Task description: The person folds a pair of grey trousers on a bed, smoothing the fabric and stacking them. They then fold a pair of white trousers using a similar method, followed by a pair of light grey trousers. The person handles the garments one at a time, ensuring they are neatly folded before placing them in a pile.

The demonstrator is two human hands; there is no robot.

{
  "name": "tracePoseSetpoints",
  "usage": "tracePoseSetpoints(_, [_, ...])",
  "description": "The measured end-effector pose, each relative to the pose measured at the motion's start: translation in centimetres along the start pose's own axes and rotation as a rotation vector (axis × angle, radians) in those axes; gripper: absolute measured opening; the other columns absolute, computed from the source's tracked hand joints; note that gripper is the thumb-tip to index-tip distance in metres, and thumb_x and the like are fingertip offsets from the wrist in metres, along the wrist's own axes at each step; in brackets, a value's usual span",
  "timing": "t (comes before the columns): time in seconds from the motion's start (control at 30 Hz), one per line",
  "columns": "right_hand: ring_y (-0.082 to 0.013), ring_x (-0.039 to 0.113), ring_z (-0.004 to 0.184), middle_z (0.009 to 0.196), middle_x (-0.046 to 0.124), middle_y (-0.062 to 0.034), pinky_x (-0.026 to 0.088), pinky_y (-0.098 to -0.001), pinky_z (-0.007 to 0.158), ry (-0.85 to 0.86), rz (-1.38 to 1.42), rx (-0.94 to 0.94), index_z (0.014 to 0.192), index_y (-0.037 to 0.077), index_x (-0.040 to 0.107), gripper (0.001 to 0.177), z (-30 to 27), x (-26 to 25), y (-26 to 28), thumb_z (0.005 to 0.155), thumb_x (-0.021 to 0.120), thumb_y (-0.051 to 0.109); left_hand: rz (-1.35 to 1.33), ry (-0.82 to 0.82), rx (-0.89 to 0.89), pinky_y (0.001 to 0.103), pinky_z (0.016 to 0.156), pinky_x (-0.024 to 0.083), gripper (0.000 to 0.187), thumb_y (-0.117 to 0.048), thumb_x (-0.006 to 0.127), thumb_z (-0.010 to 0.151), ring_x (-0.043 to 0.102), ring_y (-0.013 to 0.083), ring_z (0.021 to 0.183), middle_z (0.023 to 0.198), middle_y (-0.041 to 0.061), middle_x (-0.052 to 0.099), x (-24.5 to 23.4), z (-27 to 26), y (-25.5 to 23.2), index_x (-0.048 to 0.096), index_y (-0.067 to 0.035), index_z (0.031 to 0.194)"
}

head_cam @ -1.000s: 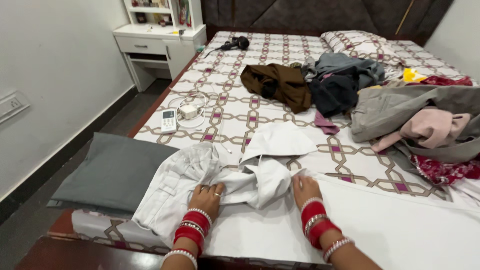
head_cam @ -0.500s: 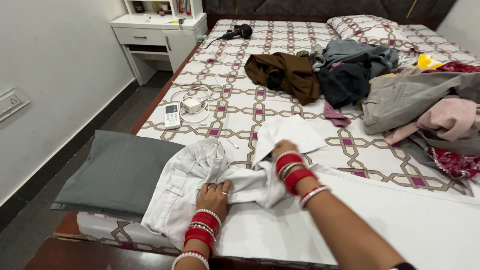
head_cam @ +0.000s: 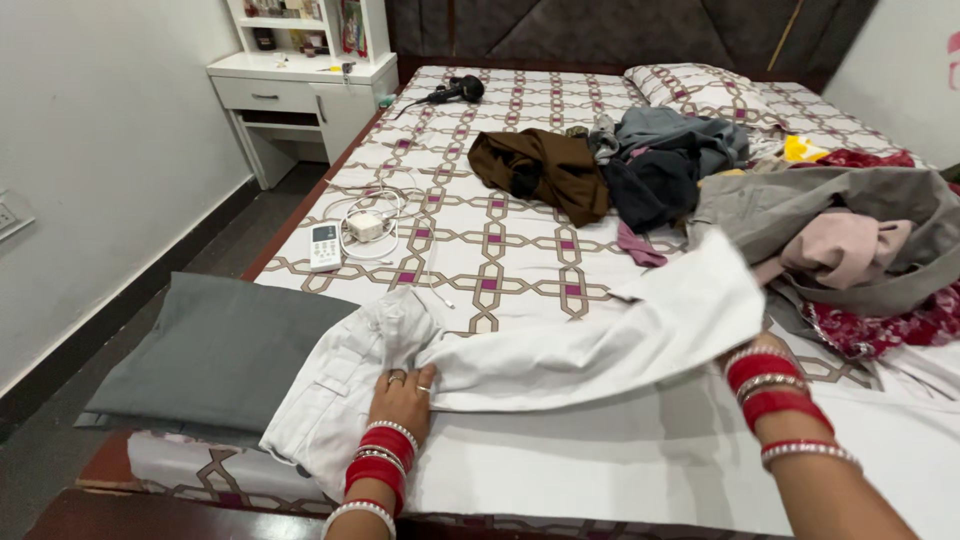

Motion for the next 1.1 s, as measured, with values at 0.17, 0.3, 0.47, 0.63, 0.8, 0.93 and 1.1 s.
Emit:
tracePoseSetpoints(0.17, [-0.0251,0.036,0.148,0.162,0.036,-0.0041,0.032,-0.0475,0.124,-0.086,-0.143,0.083,0.153,0.015,0.037,0.056,-6.2,-3.0,0.6,0.105,0.043,0.043,-0.011,-0.027,-0.004,0.046,0.111,0.037,0.053,-0.009,0.059,0.086,0.06,0.029,0.113,0.119,0.011,0.066,-0.2,-0.2,0.1,0.051,-0.014,0.138])
tracePoseSetpoints(0.3, [-0.0226,0.049,0.141,0.155,0.051,-0.0039,0.042,-0.0425,0.116,0.073,-1.39,0.111,0.15,0.014,0.045,0.065,-10.2,-3.5,-2.9,0.099,0.045,0.053,-0.016,0.015,-0.024,0.046,0.111,0.036,0.054,-0.008,0.06,0.084,0.06,0.0285,0.114,0.119,0.01,0.066,-0.8,-0.2,0.0,0.051,-0.014,0.137])
tracePoseSetpoints(0.47, [-0.0322,0.054,0.129,0.143,0.055,-0.0142,0.039,-0.0498,0.107,-0.116,-1.127,-0.1,0.142,0.005,0.047,0.078,-9.0,-2.4,-3.8,0.096,0.04,0.068,-0.014,0.028,-0.046,0.045,0.111,0.036,0.056,-0.008,0.062,0.082,0.06,0.0288,0.117,0.12,0.011,0.066,-1.4,-0.3,-0.3,0.05,-0.014,0.137])
tracePoseSetpoints(0.63, [-0.0333,0.056,0.124,0.137,0.058,-0.016,0.038,-0.0539,0.109,0.013,-1.324,-0.066,0.139,0.003,0.048,0.068,-7.0,2.6,-3.3,0.097,0.043,0.056,-0.001,0.027,-0.073,0.045,0.112,0.037,0.058,-0.009,0.067,0.08,0.061,0.0277,0.117,0.12,0.009,0.067,-1.3,-0.1,0.1,0.051,-0.015,0.135])
tracePoseSetpoints(0.8, [-0.0344,0.058,0.12,0.131,0.06,-0.0177,0.036,-0.0581,0.111,-0.037,-1.379,0.015,0.136,0.001,0.049,0.059,-12.0,3.7,-7.2,0.097,0.046,0.045,0.004,0.019,-0.068,0.044,0.109,0.038,0.06,-0.012,0.07,0.078,0.061,0.0269,0.116,0.12,0.007,0.067,-1.2,-0.2,0.2,0.05,-0.015,0.134])
tracePoseSetpoints(0.93, [-0.0389,0.055,0.123,0.132,0.06,-0.0195,0.029,-0.0658,0.117,-0.191,-1.219,0.068,0.141,0.007,0.044,0.069,-16.2,-1.3,-9.1,0.094,0.049,0.057,0.025,0.023,-0.074,0.043,0.11,0.037,0.061,-0.012,0.071,0.078,0.061,0.0259,0.116,0.12,0.006,0.067,-1.3,-0.1,0.0,0.049,-0.018,0.135])
tracePoseSetpoints(1.1, [-0.0356,0.053,0.132,0.14,0.059,-0.0128,0.031,-0.0658,0.119,-0.126,-1.297,0.159,0.143,0.009,0.043,0.062,-11.3,-3.9,-8.3,0.093,0.06,0.041,0.013,0.072,-0.08,0.044,0.109,0.037,0.067,-0.017,0.075,0.074,0.059,0.0265,0.118,0.121,0.006,0.065,-1.1,-0.1,0.0,0.048,-0.017,0.135])
Point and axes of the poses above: each hand's wrist, its own z-axis towards the middle knuckle, its own x-axis out of the palm, y = z × x, the point moved 5 cm from there along z, towards the middle knuckle
